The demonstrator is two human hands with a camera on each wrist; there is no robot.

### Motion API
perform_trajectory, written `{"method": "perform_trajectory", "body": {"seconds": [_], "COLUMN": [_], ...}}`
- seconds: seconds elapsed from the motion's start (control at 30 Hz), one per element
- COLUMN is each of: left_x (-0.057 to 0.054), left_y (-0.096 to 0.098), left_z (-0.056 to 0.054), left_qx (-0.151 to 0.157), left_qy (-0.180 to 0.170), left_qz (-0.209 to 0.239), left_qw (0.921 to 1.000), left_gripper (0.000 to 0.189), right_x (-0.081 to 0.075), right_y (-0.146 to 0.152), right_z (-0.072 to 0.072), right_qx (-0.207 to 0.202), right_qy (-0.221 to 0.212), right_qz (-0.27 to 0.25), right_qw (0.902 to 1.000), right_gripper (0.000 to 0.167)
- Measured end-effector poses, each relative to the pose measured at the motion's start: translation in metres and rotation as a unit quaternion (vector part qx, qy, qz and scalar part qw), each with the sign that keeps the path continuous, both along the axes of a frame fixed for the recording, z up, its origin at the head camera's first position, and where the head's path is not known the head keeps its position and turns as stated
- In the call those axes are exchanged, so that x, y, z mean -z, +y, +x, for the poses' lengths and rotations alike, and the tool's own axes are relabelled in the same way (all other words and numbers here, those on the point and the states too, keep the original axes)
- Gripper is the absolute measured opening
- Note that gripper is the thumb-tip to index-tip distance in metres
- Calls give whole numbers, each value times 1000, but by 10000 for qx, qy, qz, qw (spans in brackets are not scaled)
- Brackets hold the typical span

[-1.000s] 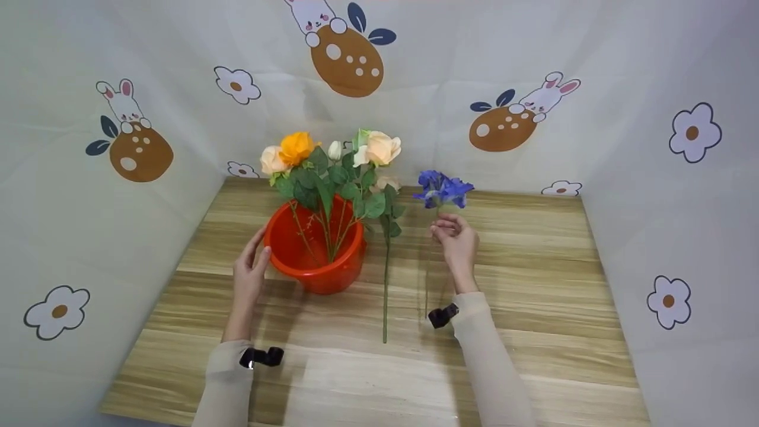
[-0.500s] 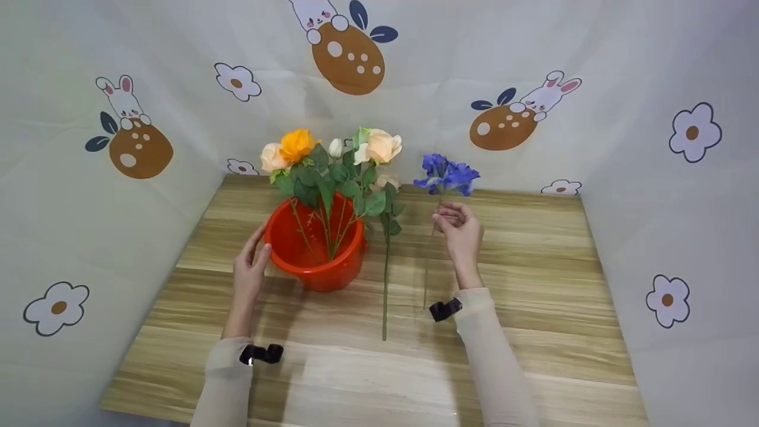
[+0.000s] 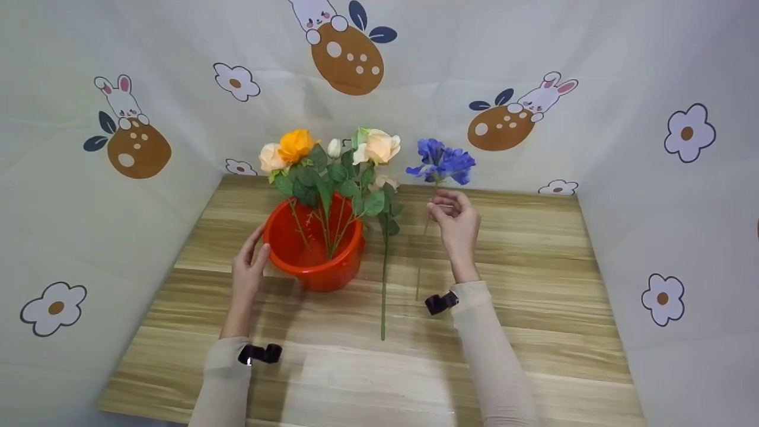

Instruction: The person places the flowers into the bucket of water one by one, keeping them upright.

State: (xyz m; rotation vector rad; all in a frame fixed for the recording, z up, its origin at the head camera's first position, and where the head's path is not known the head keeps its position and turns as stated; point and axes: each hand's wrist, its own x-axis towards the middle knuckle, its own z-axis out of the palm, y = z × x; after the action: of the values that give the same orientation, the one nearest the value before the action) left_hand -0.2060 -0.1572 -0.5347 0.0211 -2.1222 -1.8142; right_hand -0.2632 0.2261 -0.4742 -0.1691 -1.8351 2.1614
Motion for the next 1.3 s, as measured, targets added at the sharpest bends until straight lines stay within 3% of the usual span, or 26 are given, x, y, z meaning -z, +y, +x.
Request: {"method": "perform_trajectory", "body": {"seconds": [0.2, 0.4, 0.93, 1.3], "left_x": [1, 3, 2, 2], "left_y": [0, -1, -1, -1], "left_z": [0, 0, 1, 0], "left_qx": [60, -14, -54, 29], "left_qy": [156, -33, -98, 1], "left_qz": [-21, -53, -84, -15], "left_qw": [9999, 10000, 9999, 10000], "left_gripper": [46, 46, 46, 47], "right_x": [-12, -26, -63, -77], "right_y": [-7, -17, -53, -80], "right_z": [0, -2, -7, -10], "right_qx": [-67, -68, -266, -301], "right_qy": [255, 392, 1250, 1610], "right_qz": [11, -47, -310, -465], "right_qw": [9997, 9992, 9913, 9854], "right_gripper": [25, 23, 26, 26]}}
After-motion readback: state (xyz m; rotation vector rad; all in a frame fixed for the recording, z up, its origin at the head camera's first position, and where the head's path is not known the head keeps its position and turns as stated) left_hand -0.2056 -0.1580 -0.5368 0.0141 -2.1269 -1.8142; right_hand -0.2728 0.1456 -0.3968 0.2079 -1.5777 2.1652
